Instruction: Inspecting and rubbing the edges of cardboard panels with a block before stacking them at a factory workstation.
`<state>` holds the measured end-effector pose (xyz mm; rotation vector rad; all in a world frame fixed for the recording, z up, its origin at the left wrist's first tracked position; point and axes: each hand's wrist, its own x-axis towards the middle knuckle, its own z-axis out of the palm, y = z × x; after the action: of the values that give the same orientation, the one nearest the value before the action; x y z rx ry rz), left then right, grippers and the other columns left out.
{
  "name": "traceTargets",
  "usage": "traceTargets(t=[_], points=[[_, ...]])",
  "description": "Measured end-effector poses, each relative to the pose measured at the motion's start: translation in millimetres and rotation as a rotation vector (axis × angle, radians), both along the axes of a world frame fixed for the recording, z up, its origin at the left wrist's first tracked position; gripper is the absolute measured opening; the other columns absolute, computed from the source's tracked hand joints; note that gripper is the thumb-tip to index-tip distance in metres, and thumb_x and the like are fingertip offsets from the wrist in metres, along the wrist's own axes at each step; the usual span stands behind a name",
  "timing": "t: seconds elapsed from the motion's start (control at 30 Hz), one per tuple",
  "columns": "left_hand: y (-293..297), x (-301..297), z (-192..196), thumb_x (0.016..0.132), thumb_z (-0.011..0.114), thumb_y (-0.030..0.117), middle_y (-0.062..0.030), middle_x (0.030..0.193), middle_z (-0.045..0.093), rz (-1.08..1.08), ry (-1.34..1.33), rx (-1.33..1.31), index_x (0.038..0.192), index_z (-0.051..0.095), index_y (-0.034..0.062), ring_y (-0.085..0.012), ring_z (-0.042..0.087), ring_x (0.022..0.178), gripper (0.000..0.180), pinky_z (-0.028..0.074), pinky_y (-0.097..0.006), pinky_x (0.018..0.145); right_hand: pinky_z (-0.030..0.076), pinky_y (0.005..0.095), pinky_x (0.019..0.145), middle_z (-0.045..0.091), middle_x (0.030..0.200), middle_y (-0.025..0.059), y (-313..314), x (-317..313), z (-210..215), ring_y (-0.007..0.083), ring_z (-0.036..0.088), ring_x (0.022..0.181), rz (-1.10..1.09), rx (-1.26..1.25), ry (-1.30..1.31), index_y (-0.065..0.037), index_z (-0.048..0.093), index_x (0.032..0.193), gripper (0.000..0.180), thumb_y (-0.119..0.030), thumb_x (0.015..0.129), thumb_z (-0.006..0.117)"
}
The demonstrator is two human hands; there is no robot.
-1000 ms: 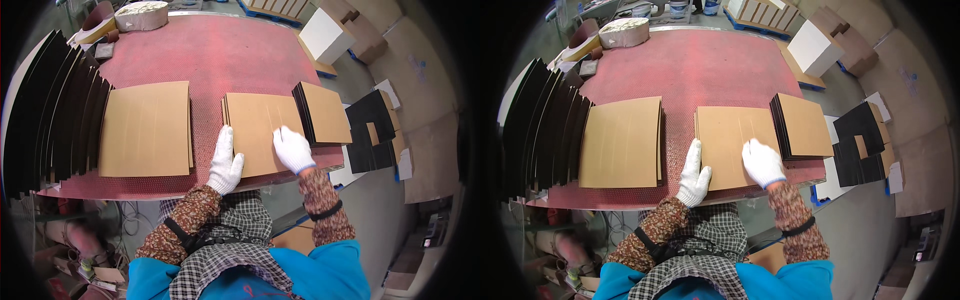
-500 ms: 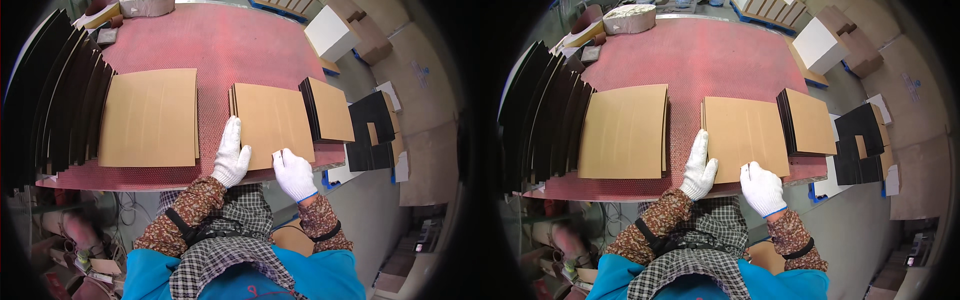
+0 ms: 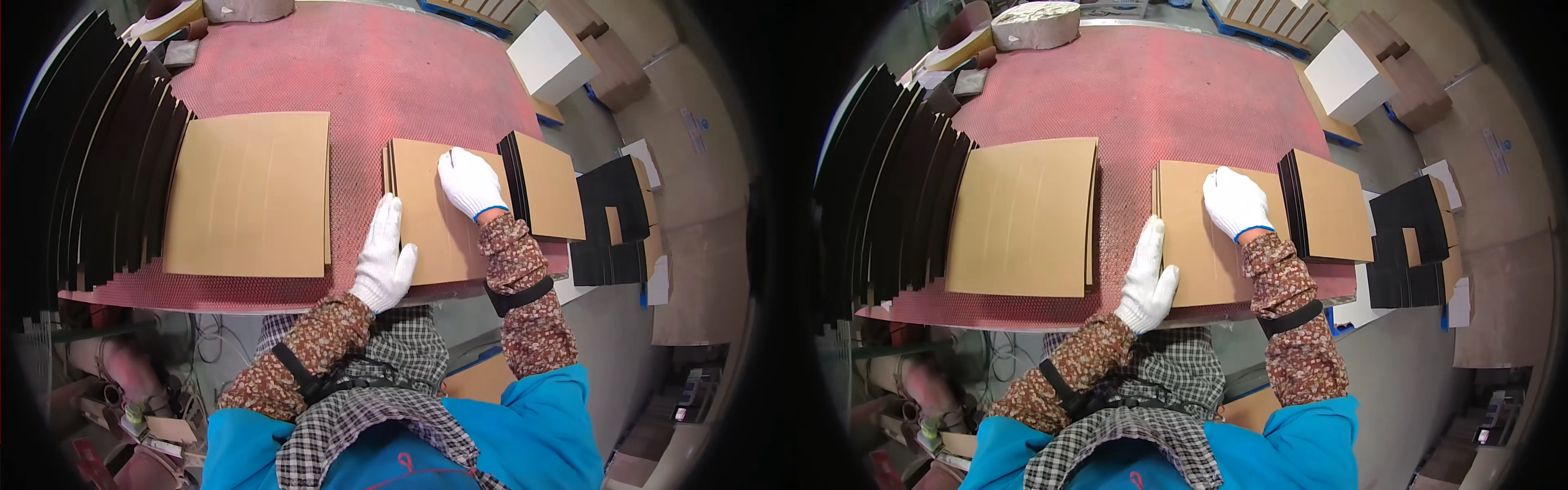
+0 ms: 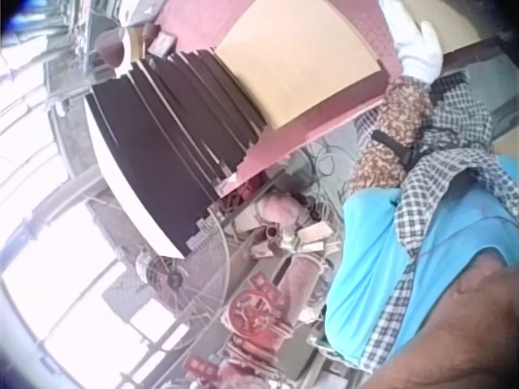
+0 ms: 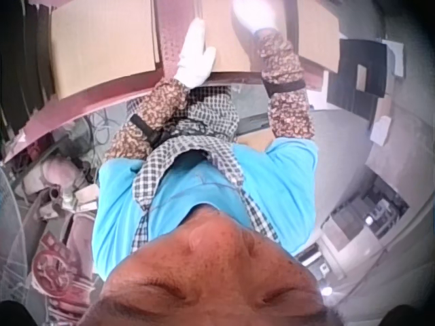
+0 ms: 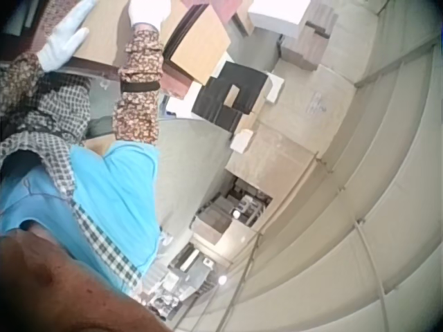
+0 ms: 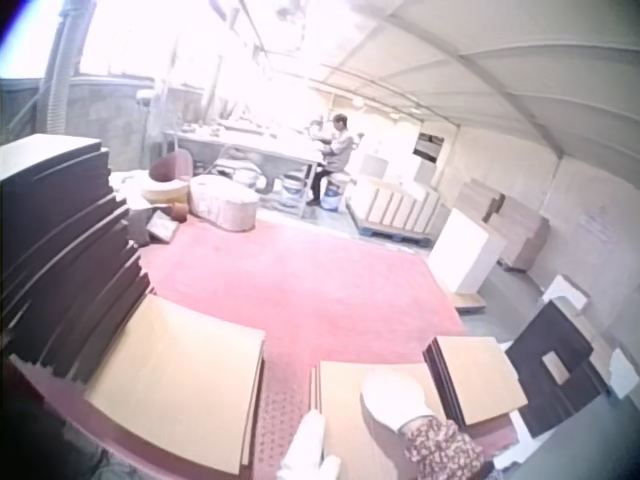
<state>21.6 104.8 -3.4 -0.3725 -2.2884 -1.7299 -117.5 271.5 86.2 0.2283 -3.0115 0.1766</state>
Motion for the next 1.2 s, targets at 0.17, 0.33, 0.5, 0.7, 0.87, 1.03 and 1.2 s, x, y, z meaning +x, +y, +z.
traceTargets(t=[0.17,0.33,0.5,0.7,0.87,1.03,1.2], points=[[-0.6,-2.1,-4.0,0.093,0.059,0.014,-0.0333,0.162,0.028,0.024,0.016,-0.016,0.156,0.028,-0.0113,-0.0454,0.027,0.153,0.075,0.021,-0.046,0.128,0.056,0.0557,0.082,0.072,0.087,0.0259,1.9,25.7,-5.9,0.0462,0.07,0.083,0.051,-0.017,0.012,-0.004,0.067,0.097,0.037,-0.035,0.103,0.047],[1.1,-3.3,-3.9,0.092,0.058,0.015,-0.0336,0.162,0.029,0.041,0.017,-0.036,0.156,0.029,-0.0116,-0.0456,0.028,0.153,0.074,0.021,-0.046,0.128,0.056,0.0547,0.077,0.071,0.083,0.0266,1.5,109.9,25.7,0.0455,0.07,0.079,0.018,0.091,-0.202,-0.004,0.063,0.097,0.036,-0.034,0.105,0.046],[-0.6,-4.3,-3.8,0.092,0.058,0.016,-0.0345,0.159,0.033,0.064,0.015,0.01,0.154,0.033,-0.0129,-0.046,0.029,0.152,0.072,0.023,-0.046,0.127,0.056,0.054,0.076,0.071,0.081,0.0254,8.5,167.6,43.0,0.0444,0.071,0.079,-0.041,0.13,-0.375,-0.006,0.064,0.098,0.035,-0.036,0.105,0.047],[3.0,6.3,4.1,0.091,0.061,0.017,-0.0312,0.151,0.044,0.161,0.008,-0.04,0.148,0.042,-0.0107,-0.0445,0.041,0.143,0.066,0.033,-0.046,0.122,0.053,0.0536,0.084,0.069,0.105,0.0203,90.1,172.0,11.6,0.0417,0.066,0.09,-0.136,-0.015,0.164,-0.003,0.067,0.099,0.039,-0.038,0.104,0.051],[4.8,20.2,40.7,0.094,0.064,0.023,-0.0237,0.126,0.06,0.223,-0.248,-0.333,0.144,0.052,0.0002,-0.0412,0.056,0.12,0.056,0.049,-0.05,0.101,0.051,0.0534,0.086,0.069,0.102,0.0243,121.1,159.9,-15.8,0.0454,0.065,0.094,-0.349,-0.272,0.02,-0.002,0.067,0.099,0.041,-0.038,0.105,0.049],[-1.1,19.8,38.8,0.097,0.06,0.031,-0.0249,0.118,0.063,0.272,-0.395,-0.35,0.146,0.047,0.0066,-0.0441,0.065,0.104,0.057,0.053,-0.054,0.09,0.05,0.0546,0.085,0.067,0.097,0.0241,83.8,180.2,-14.7,0.0452,0.064,0.096,-0.362,-0.109,0.151,-0.002,0.067,0.097,0.041,-0.038,0.105,0.049],[0.1,26.5,52.8,0.099,0.054,0.04,-0.0297,0.116,0.069,0.239,-0.495,-0.232,0.159,0.037,0.0134,-0.0435,0.069,0.107,0.067,0.053,-0.052,0.094,0.05,0.0523,0.087,0.07,0.1,0.0237,83.4,200.4,4.7,0.0438,0.065,0.096,-0.412,-0.34,0.041,0.002,0.069,0.101,0.041,-0.035,0.103,0.051]])
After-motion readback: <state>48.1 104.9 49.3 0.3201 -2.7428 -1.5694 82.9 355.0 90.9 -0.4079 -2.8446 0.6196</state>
